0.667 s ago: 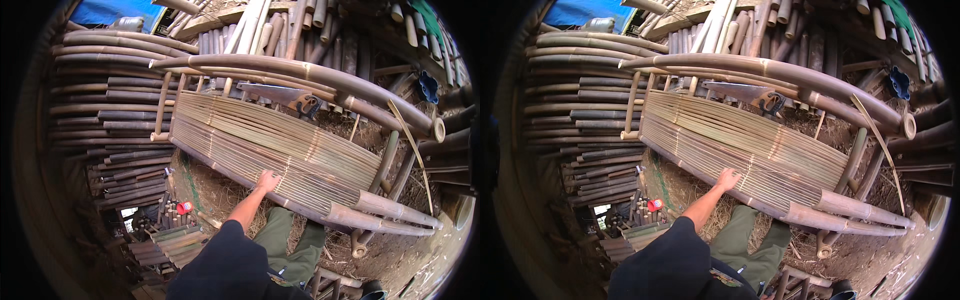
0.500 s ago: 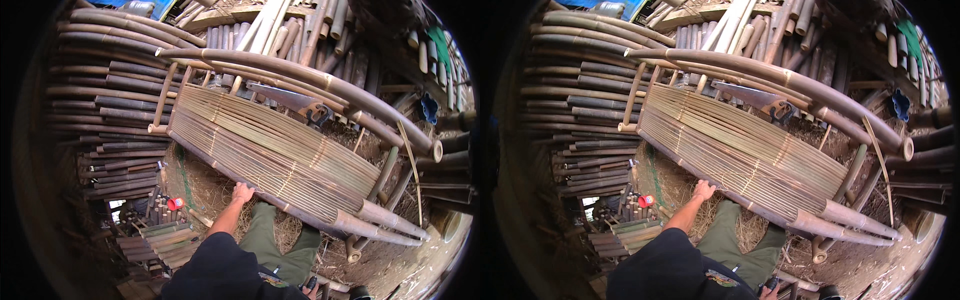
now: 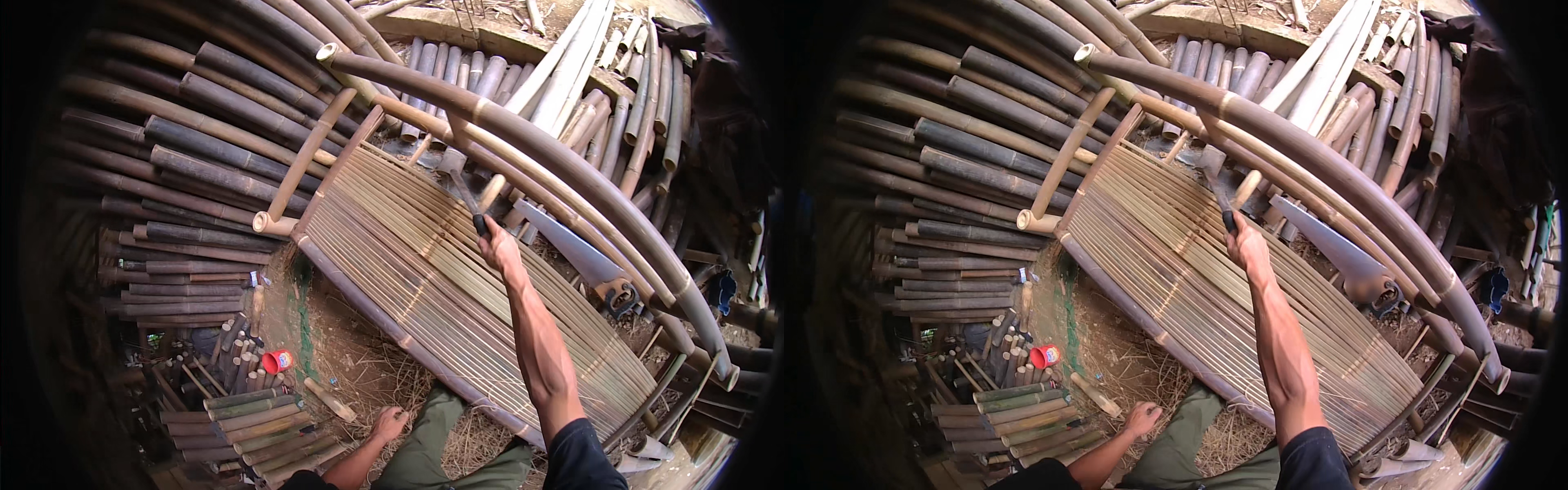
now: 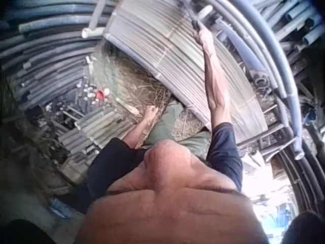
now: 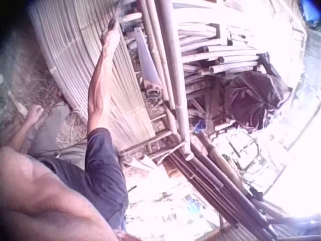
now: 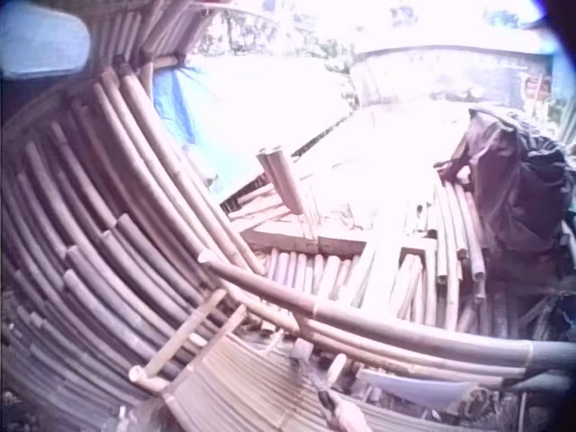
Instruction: The person splits a long bamboo pole into thin strips using a machete. They repeatedly strike the pole to separate it, then place the strips onto a bamboo chair frame. The person also picks up and sets down a bamboo chair during the process.
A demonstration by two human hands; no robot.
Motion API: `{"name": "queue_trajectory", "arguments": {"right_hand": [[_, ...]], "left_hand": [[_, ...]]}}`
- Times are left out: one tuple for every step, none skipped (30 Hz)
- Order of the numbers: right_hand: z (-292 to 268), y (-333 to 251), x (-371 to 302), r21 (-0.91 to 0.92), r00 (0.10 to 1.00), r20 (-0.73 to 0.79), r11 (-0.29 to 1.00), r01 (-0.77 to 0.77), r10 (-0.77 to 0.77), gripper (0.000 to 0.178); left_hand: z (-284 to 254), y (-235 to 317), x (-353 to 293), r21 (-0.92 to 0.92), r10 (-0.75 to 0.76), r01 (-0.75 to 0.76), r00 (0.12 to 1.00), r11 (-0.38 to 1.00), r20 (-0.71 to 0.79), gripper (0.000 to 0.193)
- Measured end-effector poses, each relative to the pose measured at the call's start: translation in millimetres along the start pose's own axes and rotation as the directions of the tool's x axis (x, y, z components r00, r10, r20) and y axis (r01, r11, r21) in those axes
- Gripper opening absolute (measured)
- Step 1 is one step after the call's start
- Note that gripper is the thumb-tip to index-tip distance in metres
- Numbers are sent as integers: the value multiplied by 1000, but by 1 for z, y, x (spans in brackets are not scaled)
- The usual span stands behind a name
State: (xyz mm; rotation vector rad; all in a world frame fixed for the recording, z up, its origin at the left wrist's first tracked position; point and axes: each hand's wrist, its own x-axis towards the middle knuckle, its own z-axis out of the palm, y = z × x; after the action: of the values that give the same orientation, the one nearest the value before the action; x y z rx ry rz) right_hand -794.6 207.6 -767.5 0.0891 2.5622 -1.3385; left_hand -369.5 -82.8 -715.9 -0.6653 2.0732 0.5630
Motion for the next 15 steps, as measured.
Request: {"name": "queue_trajectory", "arguments": {"right_hand": [[16, -5, 24, 21, 999, 5, 999, -45, 45, 50], [36, -7, 39, 25, 997, 10, 997, -71, 71, 45], [50, -4, 48, -50, 998, 70, 999, -7, 11, 43], [60, -2, 50, -122, 994, 99, 992, -41, 53, 43], [67, 0, 47, -192, 987, 126, 978, -79, 104, 44], [73, -18, 40, -171, 962, 230, 979, -110, 148, 45], [79, -20, 38, -167, 963, 235, 982, -92, 131, 45], [83, -22, 34, -162, 964, 239, 984, -76, 114, 45], [79, -21, 36, -146, 972, 212, 987, -72, 102, 45], [75, -20, 39, -142, 966, 215, 983, -114, 143, 45], [72, -18, 41, -150, 965, 217, 982, -119, 150, 47], [74, -20, 39, -165, 971, 187, 979, -118, 149, 50], [78, -22, 36, -181, 975, 161, 976, -121, 151, 53], [83, -26, 29, -162, 975, 158, 979, -127, 153, 56], [86, -35, 21, -189, 969, 157, 969, -159, 190, 60]], "left_hand": [[-11, -37, 0, 42, -82, 81, 997, 996, 11, 53], [-18, -81, -3, 99, -163, 163, 987, 982, -1, 53], [-25, -110, 0, 149, -239, 238, 971, 960, -17, 53], [-41, -107, 0, 124, -335, 329, 942, 936, 32, 53], [-65, -94, -7, 112, -429, 419, 899, 901, 84, 54], [-60, -116, -19, 119, -454, 442, 884, 889, 107, 54], [-53, -136, -22, 135, -458, 443, 881, 886, 118, 54], [-44, -153, -24, 153, -461, 442, 878, 884, 130, 54], [-53, -147, -14, 121, -400, 386, 907, 914, 128, 54], [-56, -136, -5, 90, -338, 329, 933, 940, 126, 54], [-56, -123, 3, 61, -275, 269, 954, 961, 123, 54], [-65, -100, 12, -20, -282, 288, 947, 957, 157, 53], [-74, -68, 18, -98, -289, 311, 937, 945, 195, 51], [-72, -56, 20, -167, -186, 212, 970, 963, 155, 50], [-67, -46, 23, -237, -83, 108, 990, 965, 112, 48]]}}
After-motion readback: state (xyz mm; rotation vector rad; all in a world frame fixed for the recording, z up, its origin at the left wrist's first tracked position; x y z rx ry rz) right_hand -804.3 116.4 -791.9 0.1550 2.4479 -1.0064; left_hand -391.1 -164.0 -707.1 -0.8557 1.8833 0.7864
